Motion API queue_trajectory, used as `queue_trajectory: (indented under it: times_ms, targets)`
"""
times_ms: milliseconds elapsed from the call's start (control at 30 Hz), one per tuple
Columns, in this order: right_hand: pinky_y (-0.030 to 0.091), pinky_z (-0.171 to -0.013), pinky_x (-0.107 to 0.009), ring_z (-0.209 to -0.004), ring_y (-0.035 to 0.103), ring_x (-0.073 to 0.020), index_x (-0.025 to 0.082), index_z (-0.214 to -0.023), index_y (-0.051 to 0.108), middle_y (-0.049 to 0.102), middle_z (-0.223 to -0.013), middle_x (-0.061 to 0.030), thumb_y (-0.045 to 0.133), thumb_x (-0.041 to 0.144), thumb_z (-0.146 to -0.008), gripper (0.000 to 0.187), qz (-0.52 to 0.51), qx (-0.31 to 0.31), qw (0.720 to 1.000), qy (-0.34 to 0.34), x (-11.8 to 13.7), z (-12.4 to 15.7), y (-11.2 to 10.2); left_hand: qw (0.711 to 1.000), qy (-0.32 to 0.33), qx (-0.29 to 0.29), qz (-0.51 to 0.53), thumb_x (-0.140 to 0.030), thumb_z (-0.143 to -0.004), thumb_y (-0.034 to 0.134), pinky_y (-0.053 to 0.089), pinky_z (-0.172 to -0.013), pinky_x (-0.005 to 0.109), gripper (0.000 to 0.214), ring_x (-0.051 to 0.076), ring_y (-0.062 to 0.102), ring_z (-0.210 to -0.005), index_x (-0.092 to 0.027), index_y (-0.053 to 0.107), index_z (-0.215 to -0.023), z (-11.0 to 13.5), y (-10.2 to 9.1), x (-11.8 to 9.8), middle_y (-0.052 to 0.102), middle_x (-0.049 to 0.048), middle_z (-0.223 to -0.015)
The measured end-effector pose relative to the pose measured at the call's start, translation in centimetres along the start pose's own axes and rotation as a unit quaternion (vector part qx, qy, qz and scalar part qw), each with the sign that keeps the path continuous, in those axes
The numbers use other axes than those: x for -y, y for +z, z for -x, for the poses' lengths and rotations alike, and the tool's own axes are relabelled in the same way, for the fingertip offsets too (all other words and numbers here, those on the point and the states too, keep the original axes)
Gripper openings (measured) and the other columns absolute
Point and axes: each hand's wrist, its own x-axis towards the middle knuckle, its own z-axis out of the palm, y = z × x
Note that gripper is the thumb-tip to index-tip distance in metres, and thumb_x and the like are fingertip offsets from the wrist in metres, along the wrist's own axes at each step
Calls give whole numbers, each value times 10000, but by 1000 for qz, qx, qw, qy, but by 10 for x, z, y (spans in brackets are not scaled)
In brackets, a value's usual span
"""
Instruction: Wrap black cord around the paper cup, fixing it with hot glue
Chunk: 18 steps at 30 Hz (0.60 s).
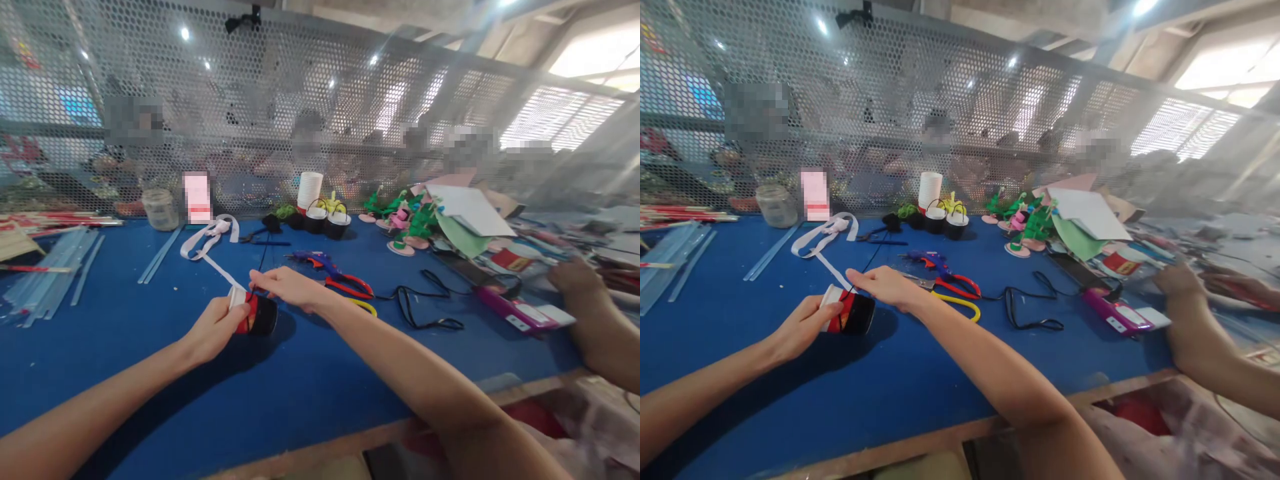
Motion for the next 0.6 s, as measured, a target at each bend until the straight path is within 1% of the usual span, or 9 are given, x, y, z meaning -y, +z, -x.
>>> queue_trajectory:
  times_ms: [33,100,167,267,367,433,600]
  targets:
    - [336,-490,-208,-502,452,-84,131,-645,616,553,-551,4,483,453,-700,354,-20,7,1000,6,4,1,4,1000,2,2,-5,-310,-692,384,219,-444,207,239,80,276,-455,-163,395,-505,0,0,0,323,-58,-472]
    - [329,-498,-202,-501,426,-71,126,-658,592,534,-559,16,521,393,-687,278,-42,-7,999,19,9,2,8,1000,0,9,-4,-312,-687,396,218,-445,207,233,79,278,-451,-160,407,-510,0,1,1,325,-61,-466]
    - [339,-525,-203,-517,422,-68,126,-644,565,534,-579,16,538,351,-680,229,-68,-34,997,2,10,4,7,1000,-14,18,17,-319,-678,408,215,-440,206,231,77,278,-443,-160,415,-510,0,1,1,334,-63,-459]
    - [355,-554,-209,-533,426,-70,137,-633,538,548,-615,6,511,348,-701,223,-96,-72,992,-36,8,8,0,995,-51,20,88,-304,-658,420,220,-429,202,204,75,293,-429,-159,433,-515,-3,0,0,366,-64,-452]
    - [356,-545,-210,-523,420,-71,149,-630,516,546,-616,6,484,341,-724,216,-96,-104,989,-47,7,11,-5,982,-83,19,169,-254,-627,430,245,-428,196,139,76,336,-424,-157,458,-531,-6,0,0,416,-62,-458]
    - [357,-545,-209,-529,426,-72,155,-626,501,547,-622,6,474,326,-736,205,-90,-114,988,-60,7,14,-7,972,-104,24,209,-234,-612,442,265,-429,194,112,77,368,-418,-154,474,-541,-7,0,-1,441,-60,-455]
    - [356,-551,-205,-549,434,-73,158,-624,492,528,-614,13,456,299,-755,196,-58,-123,984,-113,12,17,-9,951,-159,31,265,-250,-615,488,321,-428,199,120,87,434,-412,-137,525,-619,-8,1,-3,492,-46,-454]
